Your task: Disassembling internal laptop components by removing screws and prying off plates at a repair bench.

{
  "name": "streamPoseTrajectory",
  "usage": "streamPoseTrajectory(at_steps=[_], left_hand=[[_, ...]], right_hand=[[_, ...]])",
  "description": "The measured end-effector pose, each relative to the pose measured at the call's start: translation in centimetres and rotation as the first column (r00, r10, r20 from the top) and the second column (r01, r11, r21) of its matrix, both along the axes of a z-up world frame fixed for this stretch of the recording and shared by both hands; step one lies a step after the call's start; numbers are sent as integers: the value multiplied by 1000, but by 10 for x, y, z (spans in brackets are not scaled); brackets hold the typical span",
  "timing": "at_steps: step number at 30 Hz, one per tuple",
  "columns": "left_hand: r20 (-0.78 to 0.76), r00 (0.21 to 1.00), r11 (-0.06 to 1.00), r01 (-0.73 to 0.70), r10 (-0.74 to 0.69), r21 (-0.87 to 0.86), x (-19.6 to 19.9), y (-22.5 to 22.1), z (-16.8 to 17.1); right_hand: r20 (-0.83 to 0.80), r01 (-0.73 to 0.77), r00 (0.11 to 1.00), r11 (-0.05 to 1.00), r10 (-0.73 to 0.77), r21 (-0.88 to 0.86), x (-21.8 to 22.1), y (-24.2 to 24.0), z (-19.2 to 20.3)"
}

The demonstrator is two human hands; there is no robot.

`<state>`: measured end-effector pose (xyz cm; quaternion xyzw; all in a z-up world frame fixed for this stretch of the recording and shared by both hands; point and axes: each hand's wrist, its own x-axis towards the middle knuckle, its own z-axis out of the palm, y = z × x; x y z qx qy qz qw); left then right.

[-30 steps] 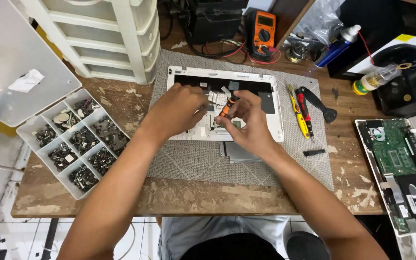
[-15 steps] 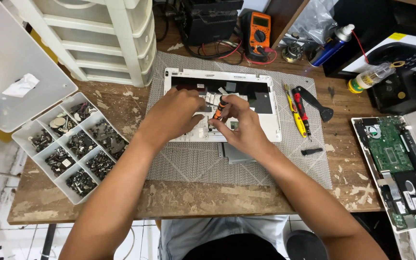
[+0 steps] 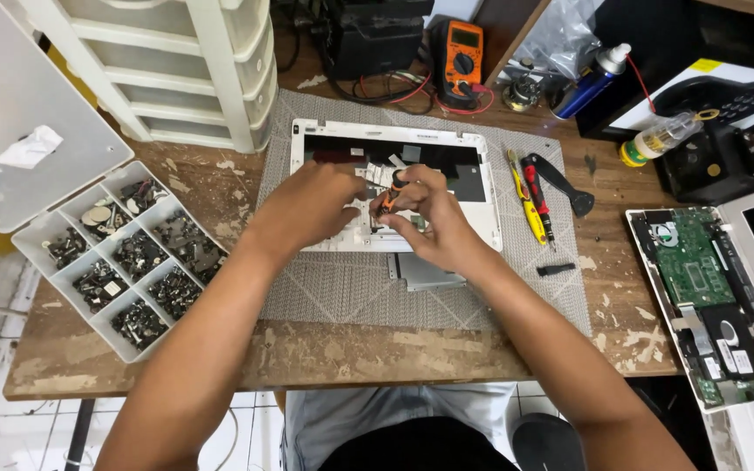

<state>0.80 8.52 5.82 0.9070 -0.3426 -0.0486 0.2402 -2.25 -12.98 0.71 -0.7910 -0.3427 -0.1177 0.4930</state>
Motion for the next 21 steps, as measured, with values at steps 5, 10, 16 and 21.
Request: streamPoseTrajectory(at_steps=[5, 10, 16, 21], left_hand=[[-34, 999, 1000, -2, 2, 10, -2, -2, -3], [-144, 989, 1000, 13, -13, -3, 2, -2, -13], [-287, 958, 999, -18, 6, -39, -6, 0, 11], [-329, 944, 997, -4, -21, -75, -2, -3, -5]], right_hand=[[85, 105, 991, 994, -102, -34, 6, -3, -17], [33, 69, 997, 996, -68, -53, 2, 0, -8], [-12, 17, 1000, 1000, -17, -18, 6, -3, -6], [97, 117, 989, 993, -113, -30, 8, -5, -22]])
